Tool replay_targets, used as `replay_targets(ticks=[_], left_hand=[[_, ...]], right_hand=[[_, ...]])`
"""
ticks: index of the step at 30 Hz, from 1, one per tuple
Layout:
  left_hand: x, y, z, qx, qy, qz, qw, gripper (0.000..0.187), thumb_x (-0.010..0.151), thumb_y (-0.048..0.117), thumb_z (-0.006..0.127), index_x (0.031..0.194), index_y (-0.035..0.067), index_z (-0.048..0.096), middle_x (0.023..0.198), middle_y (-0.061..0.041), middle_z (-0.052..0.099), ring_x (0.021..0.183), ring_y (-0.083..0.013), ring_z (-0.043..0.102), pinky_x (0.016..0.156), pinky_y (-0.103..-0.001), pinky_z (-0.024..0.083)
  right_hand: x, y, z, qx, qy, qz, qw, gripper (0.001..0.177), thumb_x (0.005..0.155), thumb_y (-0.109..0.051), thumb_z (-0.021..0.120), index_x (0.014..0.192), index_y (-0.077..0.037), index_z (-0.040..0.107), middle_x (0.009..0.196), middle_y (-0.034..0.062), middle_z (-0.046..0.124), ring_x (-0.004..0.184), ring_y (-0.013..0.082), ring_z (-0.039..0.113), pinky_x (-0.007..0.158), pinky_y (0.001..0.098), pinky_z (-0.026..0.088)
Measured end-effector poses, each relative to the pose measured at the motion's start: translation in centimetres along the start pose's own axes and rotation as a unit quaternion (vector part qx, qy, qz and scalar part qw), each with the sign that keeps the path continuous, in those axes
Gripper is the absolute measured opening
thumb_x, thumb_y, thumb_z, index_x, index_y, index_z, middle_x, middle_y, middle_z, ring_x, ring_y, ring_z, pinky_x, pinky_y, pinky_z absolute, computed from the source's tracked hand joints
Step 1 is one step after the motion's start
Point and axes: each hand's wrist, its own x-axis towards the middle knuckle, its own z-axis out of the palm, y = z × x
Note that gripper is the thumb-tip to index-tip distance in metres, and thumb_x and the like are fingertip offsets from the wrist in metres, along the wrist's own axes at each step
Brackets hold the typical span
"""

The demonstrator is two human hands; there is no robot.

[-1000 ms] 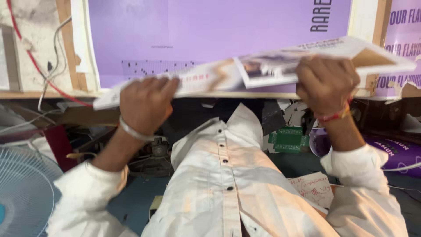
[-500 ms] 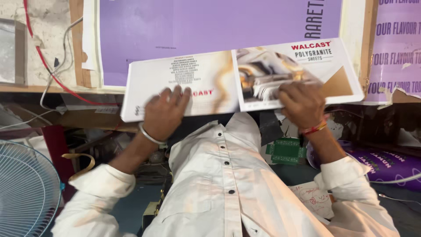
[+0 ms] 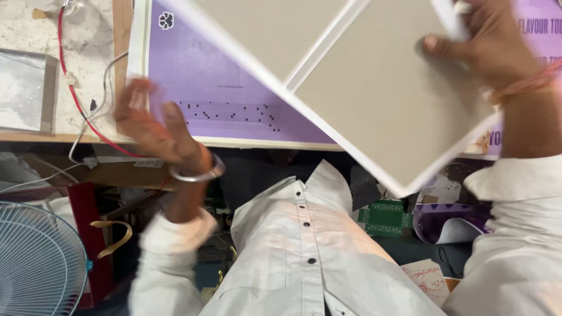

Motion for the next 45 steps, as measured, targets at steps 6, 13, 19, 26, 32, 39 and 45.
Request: replay_targets(ticks=[6,13,19,26,32,39,45], left_hand=[[-10.3,-2.2,4.4,-0.323,-0.209,-0.452,0.804,0.066,0.103,0.044,0.053,0.158,0.013,0.036,0.141,-0.013,0.060,0.128,-0.0265,0.060,0.108,-0.050,0.051],[-5.9,-5.9,8.1,-0.193,-0.257,-0.449,0.834,0.065,0.088,-0.002,0.073,0.143,0.008,0.039,0.128,-0.011,0.068,0.124,-0.0242,0.066,0.104,-0.042,0.058],[1.6,-8.8,3.9,0.031,-0.399,-0.221,0.889,0.051,0.087,0.004,0.076,0.133,0.000,0.056,0.123,-0.014,0.071,0.116,-0.0262,0.068,0.104,-0.039,0.054],[9.5,-8.4,-1.6,0.374,-0.657,-0.280,0.591,0.066,0.090,0.025,0.074,0.149,0.013,0.049,0.131,-0.020,0.066,0.112,-0.0376,0.068,0.102,-0.053,0.048],[7.3,-5.1,0.2,0.424,-0.727,-0.192,0.505,0.047,0.091,0.028,0.074,0.136,0.025,0.062,0.107,-0.009,0.078,0.105,-0.0298,0.072,0.092,-0.048,0.054],[6.7,-9.8,2.1,0.351,-0.651,-0.056,0.670,0.035,0.076,0.024,0.086,0.109,0.018,0.076,0.100,-0.008,0.078,0.096,-0.0313,0.073,0.081,-0.048,0.055],[8.5,-13.8,5.0,0.287,-0.669,-0.113,0.677,0.043,0.076,0.020,0.090,0.114,0.013,0.073,0.103,-0.011,0.076,0.096,-0.0298,0.074,0.084,-0.044,0.057]], right_hand=[[2.5,7.9,8.6,0.193,-0.002,0.008,0.981,0.030,0.090,0.003,0.069,0.118,-0.006,0.062,0.108,0.0031,0.072,0.095,0.0066,0.068,0.086,0.0235,0.059],[3.1,10.4,15.7,0.202,0.144,-0.079,0.966,0.028,0.102,-0.006,0.075,0.120,-0.001,0.055,0.111,0.0086,0.071,0.099,0.0124,0.069,0.086,0.0264,0.059],[-2.8,8.6,26.4,0.265,0.172,0.000,0.949,0.036,0.098,-0.016,0.075,0.123,0.000,0.055,0.102,0.0061,0.065,0.088,0.0125,0.064,0.075,0.0273,0.057],[-4.7,5.9,24.9,-0.171,-0.288,-0.135,0.933,0.020,0.096,-0.036,0.073,0.106,-0.019,0.075,0.100,-0.0004,0.079,0.094,0.0223,0.074,0.084,0.0374,0.057],[5.7,2.3,18.6,-0.423,0.005,-0.360,0.832,0.088,0.060,-0.064,0.077,0.132,-0.016,0.060,0.120,0.0106,0.069,0.112,0.0324,0.065,0.092,0.0481,0.052],[6.7,5.4,12.6,-0.429,-0.314,-0.061,0.845,0.076,0.066,-0.057,0.083,0.129,-0.019,0.066,0.109,0.0111,0.075,0.103,0.0362,0.071,0.086,0.0514,0.056],[6.7,9.3,8.2,-0.437,-0.178,-0.065,0.879,0.068,0.073,-0.049,0.086,0.129,-0.015,0.070,0.110,0.0133,0.074,0.101,0.0377,0.070,0.084,0.0519,0.054]])
